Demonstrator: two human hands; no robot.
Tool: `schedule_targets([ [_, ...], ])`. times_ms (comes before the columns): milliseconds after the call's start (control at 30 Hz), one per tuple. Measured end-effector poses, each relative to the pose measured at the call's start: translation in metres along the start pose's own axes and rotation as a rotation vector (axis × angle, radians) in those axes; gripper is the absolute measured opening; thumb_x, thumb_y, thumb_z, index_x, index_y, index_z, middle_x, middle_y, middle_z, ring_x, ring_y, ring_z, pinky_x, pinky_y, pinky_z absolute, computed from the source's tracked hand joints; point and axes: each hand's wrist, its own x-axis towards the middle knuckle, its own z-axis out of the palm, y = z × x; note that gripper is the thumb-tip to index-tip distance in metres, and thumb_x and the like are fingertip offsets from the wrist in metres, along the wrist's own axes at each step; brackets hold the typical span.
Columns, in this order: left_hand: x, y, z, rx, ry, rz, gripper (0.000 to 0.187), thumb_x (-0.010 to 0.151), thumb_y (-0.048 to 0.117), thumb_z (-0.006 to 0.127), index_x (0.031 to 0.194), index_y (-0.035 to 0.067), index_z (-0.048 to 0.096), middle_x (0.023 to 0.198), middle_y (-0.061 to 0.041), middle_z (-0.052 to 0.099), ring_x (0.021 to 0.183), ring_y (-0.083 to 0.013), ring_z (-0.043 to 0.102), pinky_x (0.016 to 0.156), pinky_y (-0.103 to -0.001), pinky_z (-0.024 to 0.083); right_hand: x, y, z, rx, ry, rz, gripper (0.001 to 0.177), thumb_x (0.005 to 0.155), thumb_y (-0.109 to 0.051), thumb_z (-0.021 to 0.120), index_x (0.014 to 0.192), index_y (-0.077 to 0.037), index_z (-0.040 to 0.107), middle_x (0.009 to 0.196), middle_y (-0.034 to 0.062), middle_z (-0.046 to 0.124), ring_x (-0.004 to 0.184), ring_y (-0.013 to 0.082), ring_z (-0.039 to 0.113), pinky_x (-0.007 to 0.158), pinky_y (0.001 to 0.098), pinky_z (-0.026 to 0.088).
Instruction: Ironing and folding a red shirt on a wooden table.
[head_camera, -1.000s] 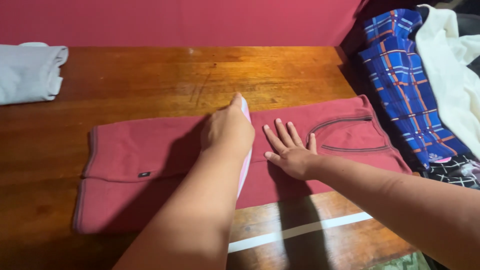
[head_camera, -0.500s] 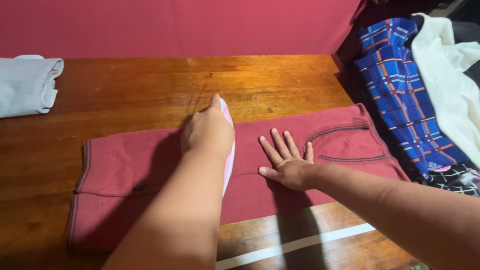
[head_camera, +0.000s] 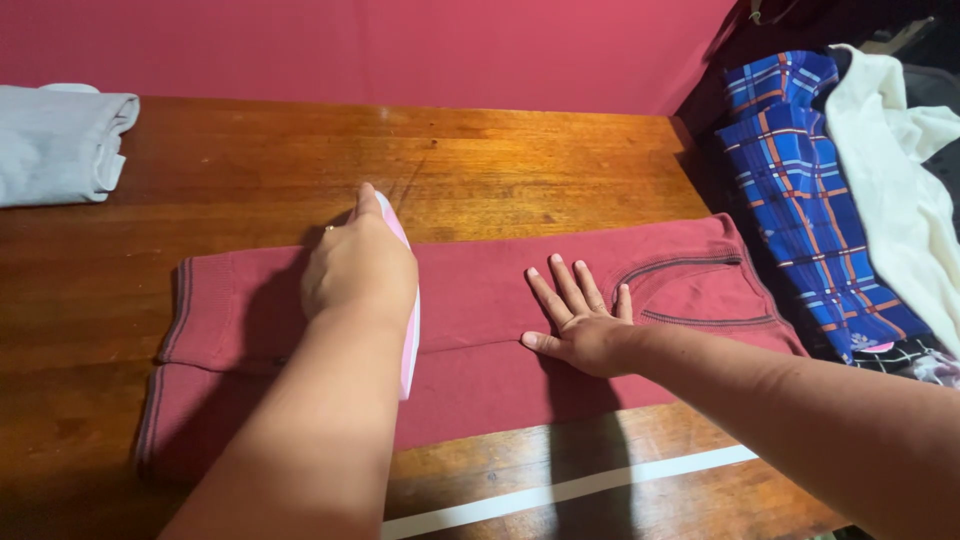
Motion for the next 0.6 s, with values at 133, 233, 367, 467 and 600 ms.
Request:
schedule_targets([
  [133,-0.024,-0.013,-0.006,0.078,-0.028,-0.03,0.064,0.105,0.017,0.034,0.166,0.03,0.019,0.151,-0.017,0.05,0.136,-0.0401,0.054,0.1,-0.064,0.05,0.003,0.003,0.002,-0.005,0.005,-0.003,0.086,0.099,-0.073,0.028,0.162,-0.04,-0.021,0.17,-0.0026,-0.031,0.156,0.0278,-0.026,0.12,0.0711,-0.009],
  [233,-0.037,-0.025,-0.019,0.113,-0.05,-0.094,0.068,0.104,0.015,0.036,0.168,0.026,0.014,0.148,-0.023,0.051,0.135,-0.0458,0.054,0.102,-0.065,0.048,0.005,0.004,0.005,0.007,0.021,-0.006,0.087,0.099,-0.074,0.03,0.162,-0.041,-0.02,0.17,-0.0032,-0.03,0.156,0.0275,-0.026,0.12,0.071,-0.009],
  [367,0.005,-0.056,-0.023,0.123,0.103,-0.122,0.068,0.102,0.013,0.035,0.167,0.025,0.019,0.142,-0.028,0.055,0.128,-0.0506,0.058,0.093,-0.069,0.049,0.004,0.002,0.004,0.011,0.034,0.006,0.086,0.099,-0.074,0.03,0.162,-0.042,-0.019,0.17,-0.0041,-0.029,0.156,0.0268,-0.025,0.12,0.0702,-0.009],
  [467,0.018,-0.064,-0.022,0.118,0.136,-0.147,0.071,0.101,0.012,0.037,0.167,0.024,0.015,0.14,-0.03,0.056,0.127,-0.0515,0.058,0.092,-0.069,0.048,0.003,0.003,0.005,0.025,0.035,0.006,0.087,0.099,-0.074,0.031,0.162,-0.042,-0.019,0.17,-0.0043,-0.029,0.156,0.0268,-0.025,0.12,0.0702,-0.009],
  [600,-0.006,-0.056,-0.025,0.153,0.08,-0.178,0.069,0.103,0.01,0.033,0.169,0.023,0.013,0.141,-0.028,0.055,0.129,-0.0501,0.056,0.093,-0.067,0.05,0.003,0.003,0.005,0.028,0.046,0.003,0.087,0.098,-0.075,0.03,0.162,-0.042,-0.018,0.171,-0.0044,-0.027,0.157,0.0265,-0.024,0.12,0.0699,-0.009],
])
